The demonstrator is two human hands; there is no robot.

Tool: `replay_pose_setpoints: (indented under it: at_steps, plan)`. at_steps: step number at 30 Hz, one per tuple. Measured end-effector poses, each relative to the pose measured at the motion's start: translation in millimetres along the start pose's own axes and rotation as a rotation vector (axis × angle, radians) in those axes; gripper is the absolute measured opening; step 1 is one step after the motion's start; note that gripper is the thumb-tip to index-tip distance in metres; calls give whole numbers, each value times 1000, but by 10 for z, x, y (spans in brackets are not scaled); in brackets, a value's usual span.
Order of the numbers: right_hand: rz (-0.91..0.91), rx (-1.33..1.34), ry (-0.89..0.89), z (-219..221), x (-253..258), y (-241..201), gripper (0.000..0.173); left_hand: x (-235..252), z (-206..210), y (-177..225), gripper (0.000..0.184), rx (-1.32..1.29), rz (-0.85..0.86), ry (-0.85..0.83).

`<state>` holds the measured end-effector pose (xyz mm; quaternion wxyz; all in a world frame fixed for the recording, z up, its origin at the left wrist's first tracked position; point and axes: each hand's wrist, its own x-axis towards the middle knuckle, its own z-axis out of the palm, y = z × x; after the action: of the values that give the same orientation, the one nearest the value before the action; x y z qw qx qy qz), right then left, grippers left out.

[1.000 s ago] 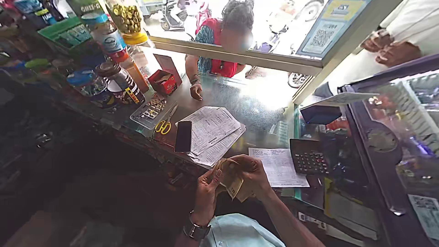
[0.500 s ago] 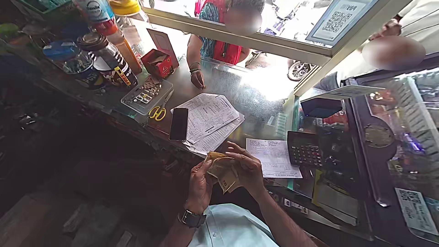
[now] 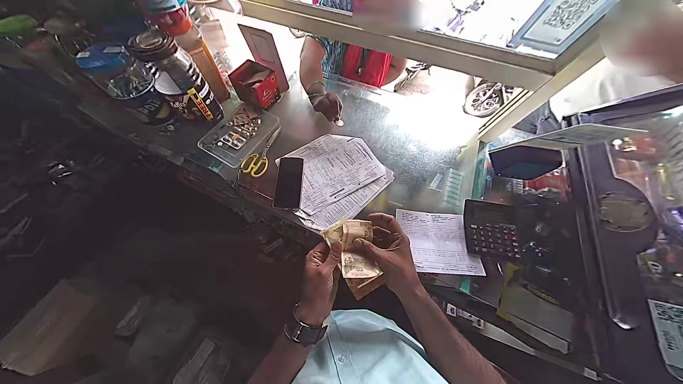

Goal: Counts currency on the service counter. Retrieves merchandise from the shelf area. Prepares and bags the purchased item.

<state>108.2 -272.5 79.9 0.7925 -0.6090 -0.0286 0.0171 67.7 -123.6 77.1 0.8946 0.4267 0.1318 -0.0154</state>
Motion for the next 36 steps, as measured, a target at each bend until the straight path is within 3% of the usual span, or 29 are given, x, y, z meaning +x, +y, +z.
replay_pose_setpoints:
  at_steps: [2, 3, 7, 10, 15, 18, 22, 26, 29, 32, 36]
  plan:
    - [24, 3, -11, -24, 22, 14, 72, 1, -2, -29, 22, -66, -82, 60]
    - [23, -4, -11, -48, 30, 21, 70, 10, -10, -50, 22, -70, -83, 78]
    - [-25, 69, 68, -199, 76, 2, 51, 66, -26, -26, 14, 39, 49, 155]
    - [57, 207, -11, -345, 96, -110, 54, 94, -45, -3, 15, 73, 135, 194]
    - [93, 40, -211, -212, 96, -60, 28, 99, -1, -49, 25, 84, 219, 181]
    - [110, 52, -195, -163, 120, 42, 18, 95, 7, 5, 13, 43, 158, 158]
    - [104, 176, -84, -313, 136, -102, 22, 121, -70, 46, 16, 39, 111, 209]
    - [22, 144, -241, -438, 188, -280, 33, 149, -76, 43, 9, 57, 194, 238]
    - [91, 124, -310, -328, 162, -286, 36, 126, -47, 19, 16, 82, 239, 246]
    - [160, 69, -304, -130, 142, -101, 24, 90, -7, -12, 21, 90, 261, 210]
    - [159, 138, -124, -155, 166, -63, 15, 67, -15, 6, 6, 89, 227, 236]
